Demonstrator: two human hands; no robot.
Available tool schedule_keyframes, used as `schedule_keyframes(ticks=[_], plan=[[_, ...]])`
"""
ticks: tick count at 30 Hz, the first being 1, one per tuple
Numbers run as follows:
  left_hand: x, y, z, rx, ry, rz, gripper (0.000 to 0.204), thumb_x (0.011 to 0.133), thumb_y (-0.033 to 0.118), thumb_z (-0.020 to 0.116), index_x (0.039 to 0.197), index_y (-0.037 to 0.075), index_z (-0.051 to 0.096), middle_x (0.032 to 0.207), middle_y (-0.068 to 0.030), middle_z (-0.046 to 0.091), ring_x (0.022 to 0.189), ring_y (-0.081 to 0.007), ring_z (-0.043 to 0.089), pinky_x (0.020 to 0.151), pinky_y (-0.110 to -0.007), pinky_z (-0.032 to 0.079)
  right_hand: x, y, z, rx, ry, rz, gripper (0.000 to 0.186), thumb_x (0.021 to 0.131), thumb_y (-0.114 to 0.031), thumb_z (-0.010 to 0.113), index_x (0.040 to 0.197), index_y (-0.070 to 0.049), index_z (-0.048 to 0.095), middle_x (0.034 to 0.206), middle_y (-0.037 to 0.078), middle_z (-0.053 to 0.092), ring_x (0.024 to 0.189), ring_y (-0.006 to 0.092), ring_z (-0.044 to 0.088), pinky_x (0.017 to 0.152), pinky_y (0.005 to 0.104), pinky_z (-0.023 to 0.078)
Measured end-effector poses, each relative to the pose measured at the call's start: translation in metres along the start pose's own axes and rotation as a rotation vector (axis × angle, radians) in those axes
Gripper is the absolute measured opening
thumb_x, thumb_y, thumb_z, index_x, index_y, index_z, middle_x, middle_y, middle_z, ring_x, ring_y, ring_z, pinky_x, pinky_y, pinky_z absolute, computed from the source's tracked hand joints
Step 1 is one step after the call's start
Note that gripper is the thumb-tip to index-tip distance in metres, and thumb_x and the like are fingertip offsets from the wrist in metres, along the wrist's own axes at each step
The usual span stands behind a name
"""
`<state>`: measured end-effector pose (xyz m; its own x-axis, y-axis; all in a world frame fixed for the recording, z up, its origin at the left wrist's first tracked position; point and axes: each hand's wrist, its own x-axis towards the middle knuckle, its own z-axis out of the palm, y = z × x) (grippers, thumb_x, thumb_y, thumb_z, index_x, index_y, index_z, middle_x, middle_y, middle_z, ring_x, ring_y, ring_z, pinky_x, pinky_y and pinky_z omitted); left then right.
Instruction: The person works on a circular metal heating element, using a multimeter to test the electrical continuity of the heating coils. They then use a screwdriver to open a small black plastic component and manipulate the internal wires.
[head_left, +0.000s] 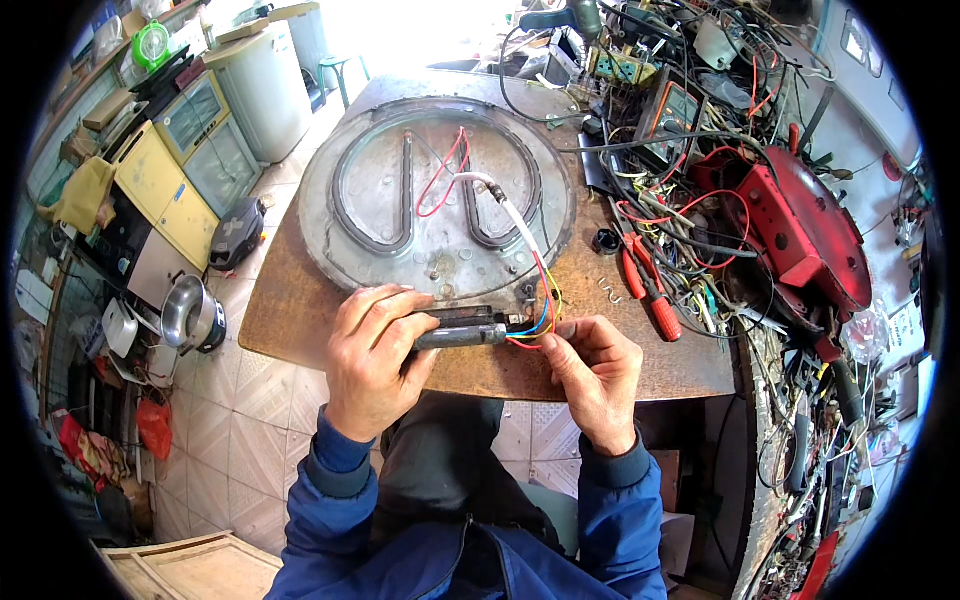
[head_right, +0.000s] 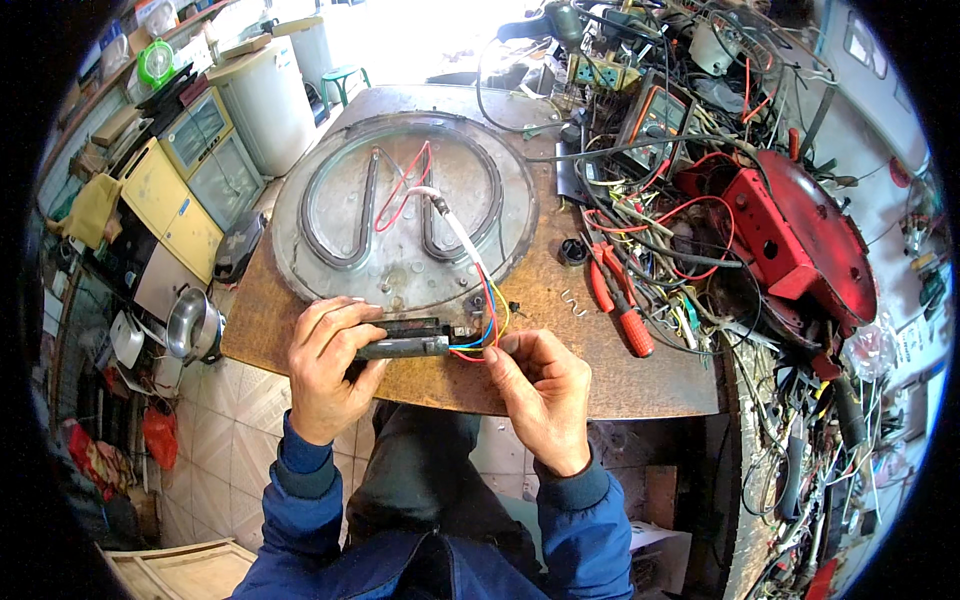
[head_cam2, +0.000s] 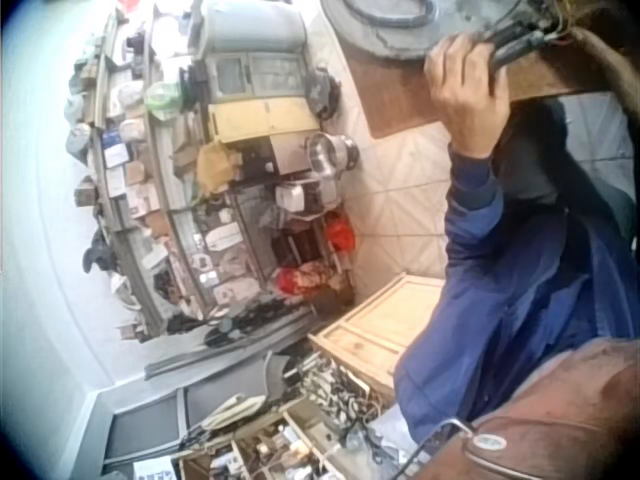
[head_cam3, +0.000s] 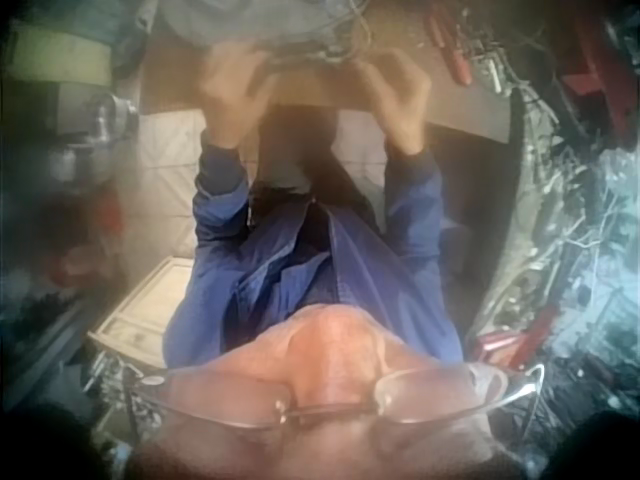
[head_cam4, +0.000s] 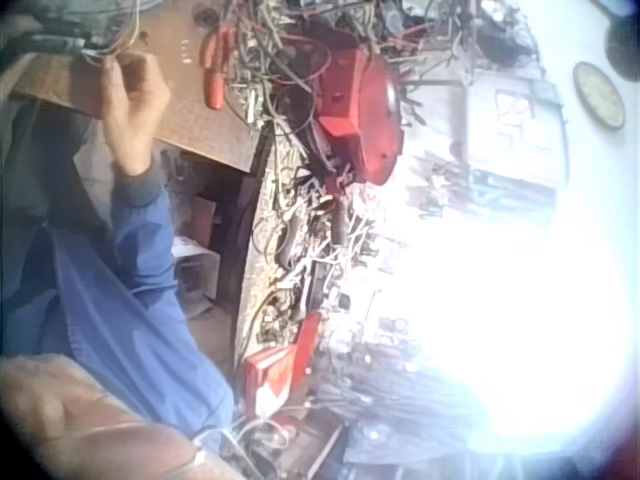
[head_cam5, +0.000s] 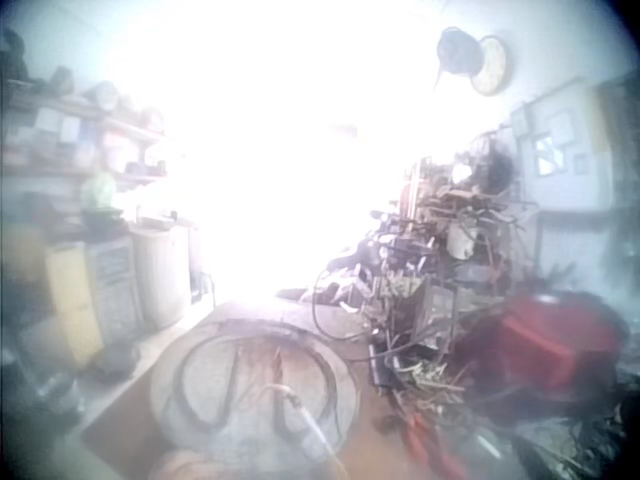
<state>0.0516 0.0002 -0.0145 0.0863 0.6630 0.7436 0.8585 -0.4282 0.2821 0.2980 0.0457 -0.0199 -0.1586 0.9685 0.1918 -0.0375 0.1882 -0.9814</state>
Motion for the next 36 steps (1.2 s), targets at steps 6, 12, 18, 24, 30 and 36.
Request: schedule_keyframes(ticks=[6, 12, 18, 24, 30, 36], plan=[[-0.001, -0.001, 0.001, 0.009, 0.007, 0.005, 0.032, 0.07, 0.002, 0.083, 0.098, 0.006, 0.069, 0.115, -0.0116, 0.073, 0.114, -0.0357, 0.066, 0.099, -0.047, 0.052, 0.0, -0.006, 0.001, -0.022, 0.008, 0.033, 0.012, 0.099, -0.009, 0.075, 0.1, 0.001, 0.068, 0.082, -0.003, 0.067, 0.071, 0.0019, 0.056, 0.062, 0.0206, 0.046], [-0.001, 0.0, -0.001, 0.016, -0.004, -0.002, 0.034, 0.068, 0.003, 0.084, 0.098, 0.007, 0.069, 0.116, -0.0103, 0.073, 0.115, -0.0352, 0.065, 0.1, -0.047, 0.052, -0.001, -0.006, 0.003, -0.02, 0.024, 0.029, 0.013, 0.099, -0.009, 0.075, 0.1, 0.001, 0.067, 0.082, -0.003, 0.067, 0.071, 0.002, 0.057, 0.063, 0.0205, 0.047], [-0.001, -0.001, 0.0, 0.011, 0.01, 0.003, 0.035, 0.068, 0.001, 0.083, 0.099, 0.007, 0.068, 0.115, -0.0098, 0.073, 0.113, -0.0346, 0.066, 0.1, -0.048, 0.053, 0.0, -0.005, 0.004, -0.043, 0.022, 0.036, 0.013, 0.097, -0.008, 0.076, 0.1, 0.001, 0.067, 0.083, -0.004, 0.066, 0.071, 0.0018, 0.058, 0.064, 0.0202, 0.047], [-0.001, 0.0, -0.002, 0.0, 0.014, -0.001, 0.035, 0.068, 0.0, 0.083, 0.099, 0.007, 0.069, 0.114, -0.0097, 0.073, 0.113, -0.0343, 0.067, 0.1, -0.048, 0.053, 0.0, -0.004, 0.003, -0.075, 0.036, 0.035, 0.014, 0.097, -0.009, 0.076, 0.1, 0.002, 0.068, 0.082, -0.003, 0.067, 0.071, 0.0018, 0.058, 0.063, 0.0206, 0.048], [-0.001, 0.0, -0.001, -0.008, 0.02, 0.0, 0.034, 0.068, 0.001, 0.083, 0.098, 0.007, 0.07, 0.114, -0.0093, 0.073, 0.112, -0.0343, 0.067, 0.099, -0.047, 0.053, 0.006, -0.006, 0.003, -0.091, 0.052, 0.027, 0.012, 0.098, -0.008, 0.074, 0.1, 0.003, 0.069, 0.082, 0.0, 0.069, 0.072, 0.0046, 0.06, 0.064, 0.0229, 0.05], [0.0, 0.001, -0.005, -0.006, 0.012, -0.002, 0.035, 0.067, 0.003, 0.083, 0.099, 0.007, 0.071, 0.115, -0.0086, 0.074, 0.113, -0.0335, 0.066, 0.1, -0.047, 0.052, 0.061, -0.03, 0.001, -0.601, 0.071, -0.342, 0.028, 0.09, -0.017, 0.08, 0.104, 0.006, 0.071, 0.087, 0.013, 0.074, 0.072, 0.0187, 0.069, 0.067, 0.0319, 0.055]])
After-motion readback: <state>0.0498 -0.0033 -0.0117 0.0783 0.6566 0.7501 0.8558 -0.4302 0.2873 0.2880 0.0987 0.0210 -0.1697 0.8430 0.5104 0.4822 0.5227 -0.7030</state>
